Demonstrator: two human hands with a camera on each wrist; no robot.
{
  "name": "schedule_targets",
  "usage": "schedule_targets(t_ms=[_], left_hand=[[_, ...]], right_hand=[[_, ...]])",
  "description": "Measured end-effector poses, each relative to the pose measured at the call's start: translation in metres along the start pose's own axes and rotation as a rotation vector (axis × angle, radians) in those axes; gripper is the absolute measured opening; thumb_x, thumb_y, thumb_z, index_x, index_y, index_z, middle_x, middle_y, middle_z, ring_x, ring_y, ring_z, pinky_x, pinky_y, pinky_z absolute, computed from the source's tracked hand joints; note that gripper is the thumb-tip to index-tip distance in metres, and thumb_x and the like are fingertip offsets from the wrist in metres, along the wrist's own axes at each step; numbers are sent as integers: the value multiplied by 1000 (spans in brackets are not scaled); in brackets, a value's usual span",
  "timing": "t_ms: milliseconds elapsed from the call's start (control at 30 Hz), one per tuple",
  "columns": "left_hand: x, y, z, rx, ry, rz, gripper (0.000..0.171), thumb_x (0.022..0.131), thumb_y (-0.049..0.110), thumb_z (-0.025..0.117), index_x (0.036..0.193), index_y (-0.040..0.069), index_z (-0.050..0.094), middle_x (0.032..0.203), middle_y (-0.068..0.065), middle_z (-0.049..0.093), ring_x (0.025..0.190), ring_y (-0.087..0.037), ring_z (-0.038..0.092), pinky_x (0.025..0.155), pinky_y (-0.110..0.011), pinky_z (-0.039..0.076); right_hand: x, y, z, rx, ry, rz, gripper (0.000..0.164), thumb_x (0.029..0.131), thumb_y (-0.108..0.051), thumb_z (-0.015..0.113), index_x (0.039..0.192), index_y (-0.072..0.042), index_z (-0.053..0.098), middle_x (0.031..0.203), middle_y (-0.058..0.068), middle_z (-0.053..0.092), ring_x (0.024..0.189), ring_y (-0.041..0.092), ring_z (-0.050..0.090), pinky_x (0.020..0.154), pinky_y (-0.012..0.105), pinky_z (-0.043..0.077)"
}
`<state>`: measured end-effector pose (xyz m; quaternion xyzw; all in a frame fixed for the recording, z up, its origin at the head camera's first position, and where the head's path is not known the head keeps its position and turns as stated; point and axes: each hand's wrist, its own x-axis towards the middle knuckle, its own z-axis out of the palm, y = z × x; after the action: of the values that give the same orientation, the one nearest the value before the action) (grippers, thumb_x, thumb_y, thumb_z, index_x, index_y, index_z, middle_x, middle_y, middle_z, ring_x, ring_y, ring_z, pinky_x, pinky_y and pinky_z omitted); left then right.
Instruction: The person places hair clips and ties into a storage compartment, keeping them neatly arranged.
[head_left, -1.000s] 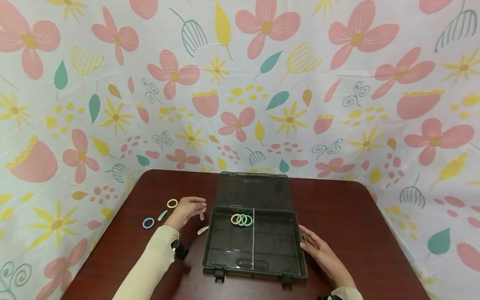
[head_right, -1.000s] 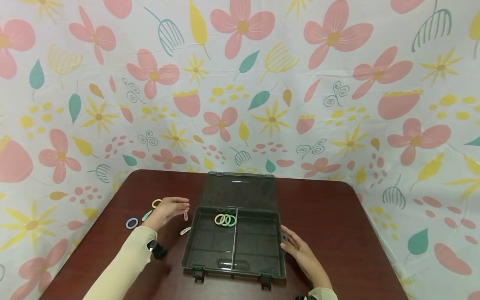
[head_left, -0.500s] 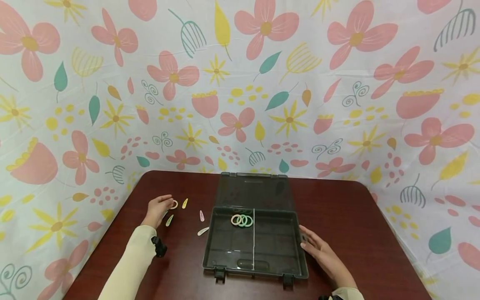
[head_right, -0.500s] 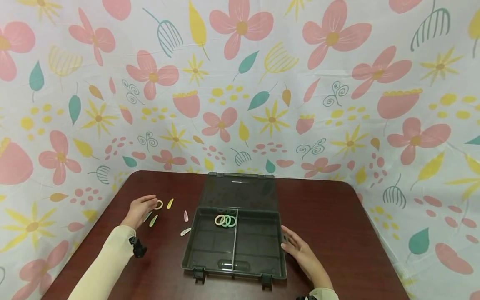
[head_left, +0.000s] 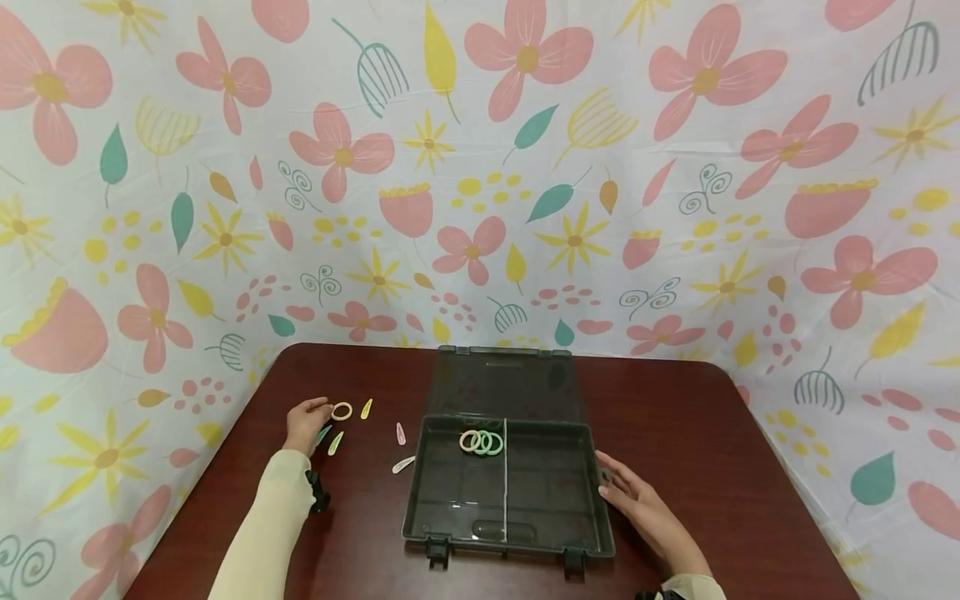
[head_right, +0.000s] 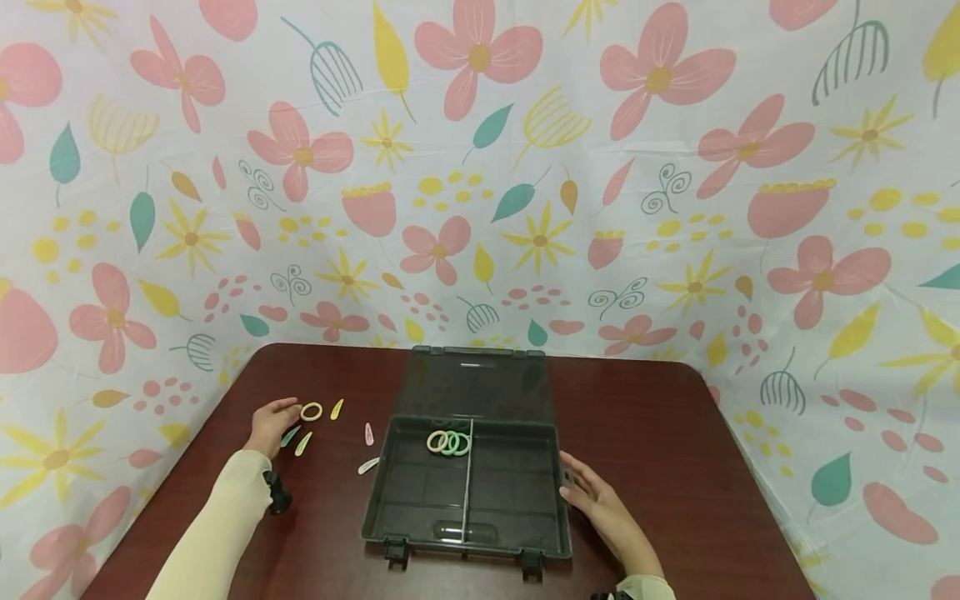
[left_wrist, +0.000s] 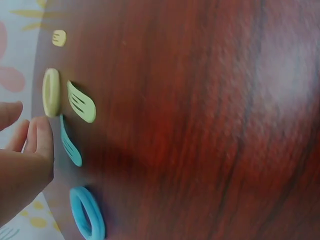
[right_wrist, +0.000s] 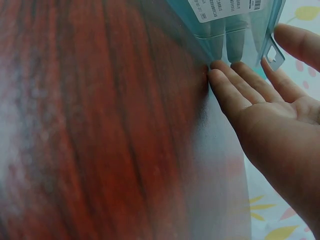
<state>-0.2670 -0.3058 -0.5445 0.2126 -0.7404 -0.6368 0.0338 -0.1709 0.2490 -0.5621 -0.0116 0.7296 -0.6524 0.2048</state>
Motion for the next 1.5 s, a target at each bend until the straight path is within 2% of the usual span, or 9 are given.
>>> schedule_targets(t_ms=[233,500,667,833,1000,1200,1333,1500], left_hand=[[8,-7,2,119,2,27,41,95,2,53,132,-14,46,120,-31,55,116,-43,51,96,-47,48],[8,-9,10,298,68,62,33,89,4,64,116,-13,61,114,-30,60,103,-43,58,80,-46,55],[7,-7,15,357,81,77,26,88,4,65,110,-11,65,112,-30,61,99,-42,58,74,-43,55],[5,-5,17,418,87,81,21,89,4,62,103,-10,67,111,-29,62,100,-42,56,75,-46,54],[4,-4,17,423,87,86,21,90,7,60,100,-9,69,110,-28,62,100,-42,54,75,-47,52],[2,-1,16,386,59,130,20,92,8,60,102,-8,67,108,-26,63,92,-37,58,66,-40,53],[-1,10,24,341,23,140,20,92,10,62,103,-7,68,101,-23,66,89,-36,63,72,-43,56],[-9,27,41,263,-29,149,19,93,7,63,104,-8,67,96,-21,68,88,-34,68,81,-47,57]], right_hand=[[1,-1,-1,0,-4,2,61,101,-27,51,154,-20,21,160,12,6,144,43,0,111,64,19],[1,2,-1,-10,5,0,61,101,-26,51,154,-20,22,160,12,8,144,43,2,110,64,22],[0,2,-1,-11,13,-6,62,100,-25,52,154,-19,22,160,12,9,144,42,3,111,64,21],[0,3,-1,-1,7,-7,61,101,-25,51,154,-19,22,160,12,9,144,41,2,111,64,21],[0,2,1,-2,17,-9,61,100,-25,52,154,-19,23,159,12,11,144,40,4,110,63,23],[0,3,1,-4,19,0,61,100,-25,53,154,-19,24,159,12,12,145,40,4,111,63,23],[0,3,0,-1,14,-2,61,100,-25,52,154,-20,24,160,11,11,144,40,3,111,64,21],[0,1,0,-6,8,-3,61,100,-26,52,154,-19,23,160,12,8,144,42,1,111,65,20]])
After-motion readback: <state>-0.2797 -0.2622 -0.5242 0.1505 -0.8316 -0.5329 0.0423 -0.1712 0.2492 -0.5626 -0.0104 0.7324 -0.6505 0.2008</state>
